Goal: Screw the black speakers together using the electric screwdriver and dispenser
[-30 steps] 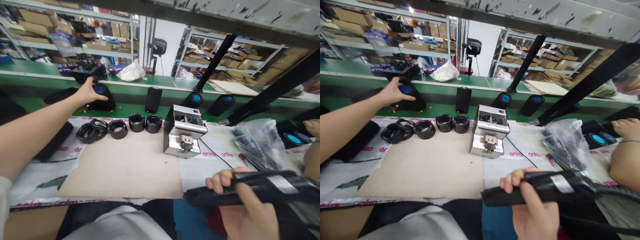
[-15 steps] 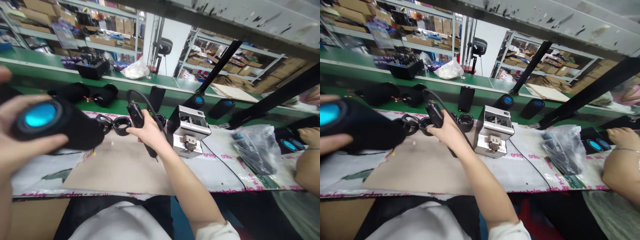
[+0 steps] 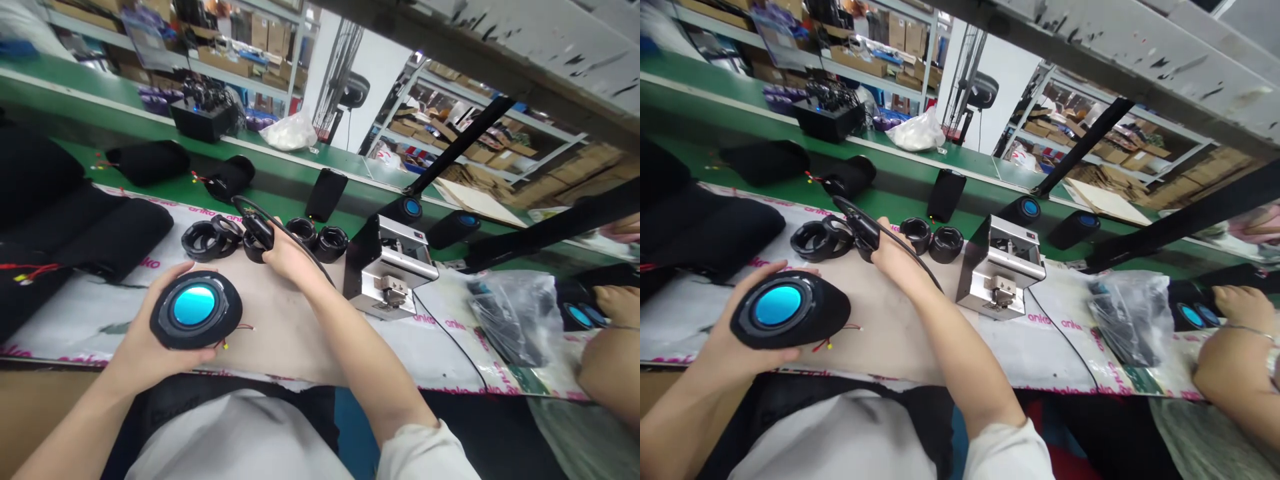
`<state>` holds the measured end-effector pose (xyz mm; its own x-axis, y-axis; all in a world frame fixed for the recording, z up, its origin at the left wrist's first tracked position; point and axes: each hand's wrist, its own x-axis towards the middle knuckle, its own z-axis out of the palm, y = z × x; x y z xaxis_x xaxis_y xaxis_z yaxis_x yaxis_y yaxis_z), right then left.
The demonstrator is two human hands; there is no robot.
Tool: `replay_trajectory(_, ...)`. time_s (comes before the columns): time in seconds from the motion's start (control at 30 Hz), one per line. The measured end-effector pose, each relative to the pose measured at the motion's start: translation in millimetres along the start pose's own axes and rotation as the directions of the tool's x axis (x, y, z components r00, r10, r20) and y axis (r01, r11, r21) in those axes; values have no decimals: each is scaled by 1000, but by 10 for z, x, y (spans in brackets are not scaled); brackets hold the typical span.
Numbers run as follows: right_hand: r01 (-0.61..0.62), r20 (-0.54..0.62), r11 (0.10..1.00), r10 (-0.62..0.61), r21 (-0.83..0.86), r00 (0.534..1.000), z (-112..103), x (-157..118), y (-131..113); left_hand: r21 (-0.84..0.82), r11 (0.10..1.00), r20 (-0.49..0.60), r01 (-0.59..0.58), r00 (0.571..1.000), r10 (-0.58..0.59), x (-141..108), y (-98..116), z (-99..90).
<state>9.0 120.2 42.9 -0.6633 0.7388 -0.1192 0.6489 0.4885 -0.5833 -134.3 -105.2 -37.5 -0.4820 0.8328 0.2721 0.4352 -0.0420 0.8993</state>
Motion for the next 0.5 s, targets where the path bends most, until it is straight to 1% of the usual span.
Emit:
replay_trajectory(0.03, 6, 1, 1000, -6, 0, 1000, 0, 1, -5, -46, 999, 28, 28, 999, -27, 3, 28, -15)
replay_trajectory(0.1, 1, -4, 1000, -1, 10, 1000, -22, -22, -10, -92, 993, 42, 68, 997, -65, 14, 108, -31)
replay_trajectory(0.17, -1, -16, 999, 2, 35, 1000, -88, -105, -3, -48, 996, 23, 72, 997, -71, 21, 190, -30)
replay_trajectory(0.3, 80, -5, 988, -80, 136, 997, -350, -475, 57, -13, 998, -15, 58, 998, -58, 23, 288, 22)
replay_trajectory(0.4, 137, 42, 950, -154, 279, 987, -586, -790, 101, -48, 998, -8, 30, 999, -31, 46, 326, 126)
replay_trajectory(0.5, 173, 88, 858, -245, 483, 966, -780, -993, 108, -102, 994, 49, -47, 997, 52, 96, 366, 287)
